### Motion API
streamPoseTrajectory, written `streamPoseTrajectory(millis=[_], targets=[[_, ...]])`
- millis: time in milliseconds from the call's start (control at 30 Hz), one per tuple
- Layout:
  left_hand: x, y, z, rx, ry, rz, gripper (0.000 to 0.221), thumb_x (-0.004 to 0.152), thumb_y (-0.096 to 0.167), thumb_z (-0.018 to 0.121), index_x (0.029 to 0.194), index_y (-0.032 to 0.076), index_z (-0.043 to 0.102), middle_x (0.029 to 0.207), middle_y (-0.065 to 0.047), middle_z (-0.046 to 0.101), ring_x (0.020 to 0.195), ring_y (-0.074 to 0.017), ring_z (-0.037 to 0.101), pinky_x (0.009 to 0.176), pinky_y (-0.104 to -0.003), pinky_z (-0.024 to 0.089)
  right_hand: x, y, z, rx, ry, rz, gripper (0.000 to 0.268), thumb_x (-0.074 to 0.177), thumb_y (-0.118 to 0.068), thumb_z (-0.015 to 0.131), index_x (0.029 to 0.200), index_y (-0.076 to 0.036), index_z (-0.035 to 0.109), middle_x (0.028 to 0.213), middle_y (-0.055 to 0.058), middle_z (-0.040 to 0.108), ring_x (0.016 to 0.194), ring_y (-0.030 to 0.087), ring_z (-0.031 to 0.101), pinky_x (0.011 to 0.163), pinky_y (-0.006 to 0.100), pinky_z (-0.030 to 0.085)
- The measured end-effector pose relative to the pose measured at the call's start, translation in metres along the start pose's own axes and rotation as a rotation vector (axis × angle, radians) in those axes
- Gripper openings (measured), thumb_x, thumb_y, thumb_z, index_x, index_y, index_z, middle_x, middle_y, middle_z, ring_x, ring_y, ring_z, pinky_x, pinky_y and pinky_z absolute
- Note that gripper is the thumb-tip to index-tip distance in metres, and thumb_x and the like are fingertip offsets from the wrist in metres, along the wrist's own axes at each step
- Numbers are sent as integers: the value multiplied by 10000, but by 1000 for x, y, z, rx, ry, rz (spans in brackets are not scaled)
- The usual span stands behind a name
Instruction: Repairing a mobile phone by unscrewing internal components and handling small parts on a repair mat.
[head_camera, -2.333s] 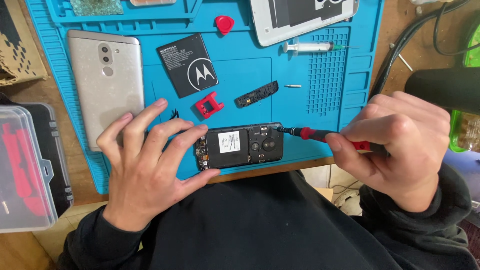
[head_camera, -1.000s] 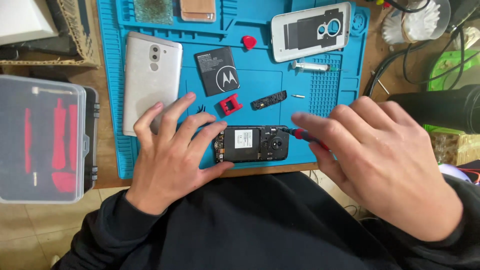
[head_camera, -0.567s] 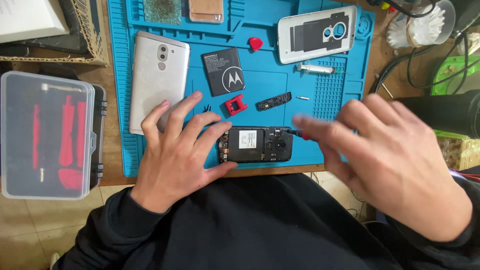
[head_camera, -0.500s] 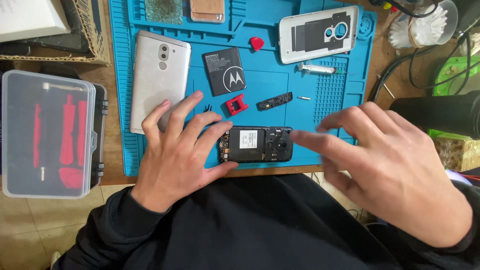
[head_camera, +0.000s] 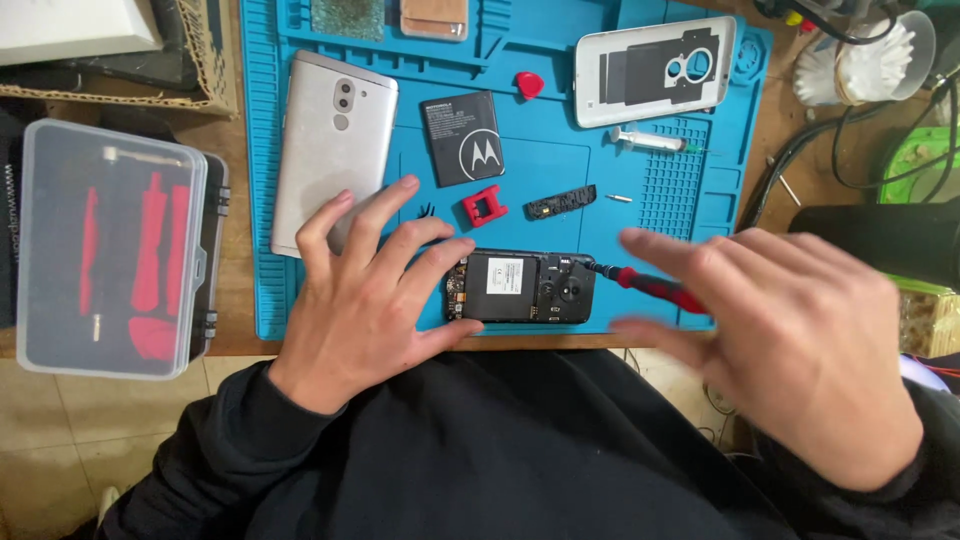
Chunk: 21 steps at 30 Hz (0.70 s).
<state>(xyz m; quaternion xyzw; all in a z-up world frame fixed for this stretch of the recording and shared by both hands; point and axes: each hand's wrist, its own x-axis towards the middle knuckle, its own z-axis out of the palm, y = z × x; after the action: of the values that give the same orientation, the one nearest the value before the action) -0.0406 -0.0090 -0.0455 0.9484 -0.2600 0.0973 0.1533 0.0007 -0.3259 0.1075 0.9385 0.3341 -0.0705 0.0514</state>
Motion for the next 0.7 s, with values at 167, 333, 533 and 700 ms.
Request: streamPoseTrajectory(millis=[167,333,533,700], targets=[[2,-2,-2,33,0,11,808,833,862,955,1388,288,836,1414,51,731,1591,-295,576,1233,-560,355,0,23,8,-24,42,64,210,1237,-413,853,1333,-232,899,941,-25,788,848,231,736,709,390,518],[1,-1,-2,18,-9,11,806,851,860,962,1389,271,845,1429,42,741,1593,-303,576,1232,-564,351,-7,31,12,13,-103,77,318,1191,-292,807,1506,-253,811,1057,19,675,975,296,646,629,432,511],[0,-2,-1,-1,12,17,673,1085,841,721,1389,256,854,1417,28,751,1584,-308,584,1225,-571,356,-6,15,12,174,22,-6,401,1113,-395,892,1432,-169,803,1303,60,771,900,241,771,679,413,585],[1,-1,0,-5,28,14,680,1158,810,532,1390,255,849,1403,29,747,1576,-314,590,1221,-568,359,1,14,7,290,-3,8,450,1110,-348,816,1448,-69,713,1452,148,752,1108,296,813,734,440,618]])
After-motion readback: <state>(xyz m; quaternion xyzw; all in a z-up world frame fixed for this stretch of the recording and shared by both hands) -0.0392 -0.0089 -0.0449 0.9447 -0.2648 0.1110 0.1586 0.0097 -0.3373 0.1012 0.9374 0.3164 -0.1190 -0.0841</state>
